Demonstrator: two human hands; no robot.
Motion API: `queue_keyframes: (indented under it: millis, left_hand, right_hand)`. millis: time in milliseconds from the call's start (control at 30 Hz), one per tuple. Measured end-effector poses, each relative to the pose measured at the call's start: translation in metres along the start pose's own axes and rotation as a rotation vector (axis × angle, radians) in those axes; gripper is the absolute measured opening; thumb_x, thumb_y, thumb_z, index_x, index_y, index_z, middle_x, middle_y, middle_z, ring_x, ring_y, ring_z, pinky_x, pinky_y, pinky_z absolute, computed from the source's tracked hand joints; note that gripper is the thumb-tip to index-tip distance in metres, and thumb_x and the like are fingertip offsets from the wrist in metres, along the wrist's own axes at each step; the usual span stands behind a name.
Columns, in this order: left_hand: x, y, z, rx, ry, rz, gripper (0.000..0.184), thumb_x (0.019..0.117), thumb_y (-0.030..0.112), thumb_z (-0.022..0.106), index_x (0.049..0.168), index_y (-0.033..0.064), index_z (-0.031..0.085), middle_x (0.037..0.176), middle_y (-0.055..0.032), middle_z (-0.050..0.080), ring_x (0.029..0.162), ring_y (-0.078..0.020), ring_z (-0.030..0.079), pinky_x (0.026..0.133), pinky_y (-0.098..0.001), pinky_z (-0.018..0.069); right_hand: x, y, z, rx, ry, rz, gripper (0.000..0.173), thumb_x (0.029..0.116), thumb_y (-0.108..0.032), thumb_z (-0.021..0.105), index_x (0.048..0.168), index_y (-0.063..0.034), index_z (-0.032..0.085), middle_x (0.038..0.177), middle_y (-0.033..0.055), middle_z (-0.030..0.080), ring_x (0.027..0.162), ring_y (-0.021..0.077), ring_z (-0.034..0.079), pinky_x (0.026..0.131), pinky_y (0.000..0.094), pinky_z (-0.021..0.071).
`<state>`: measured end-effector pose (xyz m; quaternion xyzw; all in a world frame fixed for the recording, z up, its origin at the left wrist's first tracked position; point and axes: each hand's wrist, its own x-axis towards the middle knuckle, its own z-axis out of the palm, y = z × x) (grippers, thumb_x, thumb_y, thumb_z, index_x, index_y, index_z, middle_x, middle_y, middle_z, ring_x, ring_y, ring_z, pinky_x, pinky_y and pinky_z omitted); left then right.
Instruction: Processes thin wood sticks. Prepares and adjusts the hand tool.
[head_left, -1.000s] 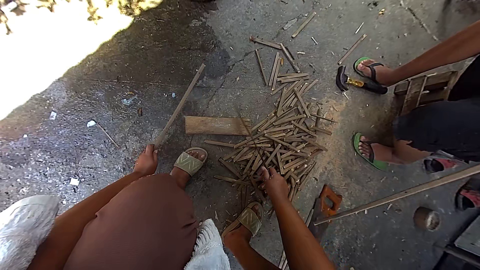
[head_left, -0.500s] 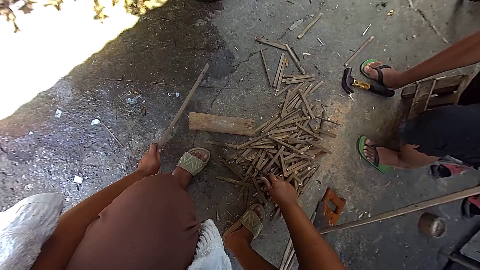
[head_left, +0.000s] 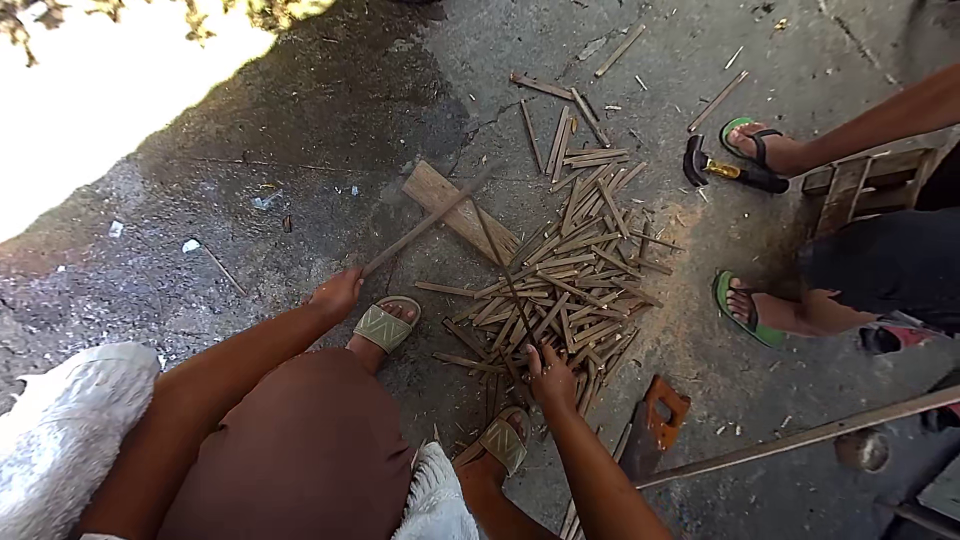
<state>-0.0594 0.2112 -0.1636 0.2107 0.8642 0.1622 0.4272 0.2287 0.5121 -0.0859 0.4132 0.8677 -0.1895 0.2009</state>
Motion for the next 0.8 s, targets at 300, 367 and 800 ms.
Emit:
queue_keyframes:
  millis: [300, 367, 800]
  left_hand:
    - [0.029, 0.057, -0.014, 0.201, -0.067, -0.127, 0.038, 0.1111, 0.019, 0.042, 0.146, 0.0072, 0.048, 0.126, -0.028, 0.065, 0.118, -0.0484, 0.064, 0.094, -0.0662, 0.0511]
    - [0.033, 0.032, -0.006, 0.136, -0.102, -0.092, 0.037, 0.1091, 0.023, 0.048, 0.139, 0.0017, 0.054, 0.123, -0.029, 0.065, 0.117, -0.0477, 0.064, 0.096, -0.0668, 0.0496]
    - [-0.083, -0.097, 0.02, -0.621, -0.403, 0.673, 0.047, 0.1139, 0.015, 0.028, 0.123, -0.0251, 0.052, 0.11, -0.0369, 0.064, 0.102, -0.0283, 0.07, 0.086, -0.0245, 0.0545]
  right_hand:
    - [0.023, -0.057, 0.027, 0.068, -0.244, 0.218, 0.055, 0.1123, -0.047, 0.034, 0.13, -0.0019, 0.06, 0.111, 0.0233, 0.071, 0.109, 0.0382, 0.07, 0.093, 0.0572, 0.0531]
    - [0.023, -0.056, 0.029, 0.078, -0.247, 0.226, 0.056, 0.1124, -0.047, 0.034, 0.133, -0.0018, 0.059, 0.112, 0.0241, 0.071, 0.11, 0.0389, 0.069, 0.094, 0.0568, 0.053]
    - [0.018, -0.038, 0.042, 0.166, -0.298, 0.287, 0.057, 0.1121, -0.048, 0.034, 0.138, -0.0029, 0.057, 0.121, 0.025, 0.069, 0.118, 0.0402, 0.066, 0.1, 0.0584, 0.0507]
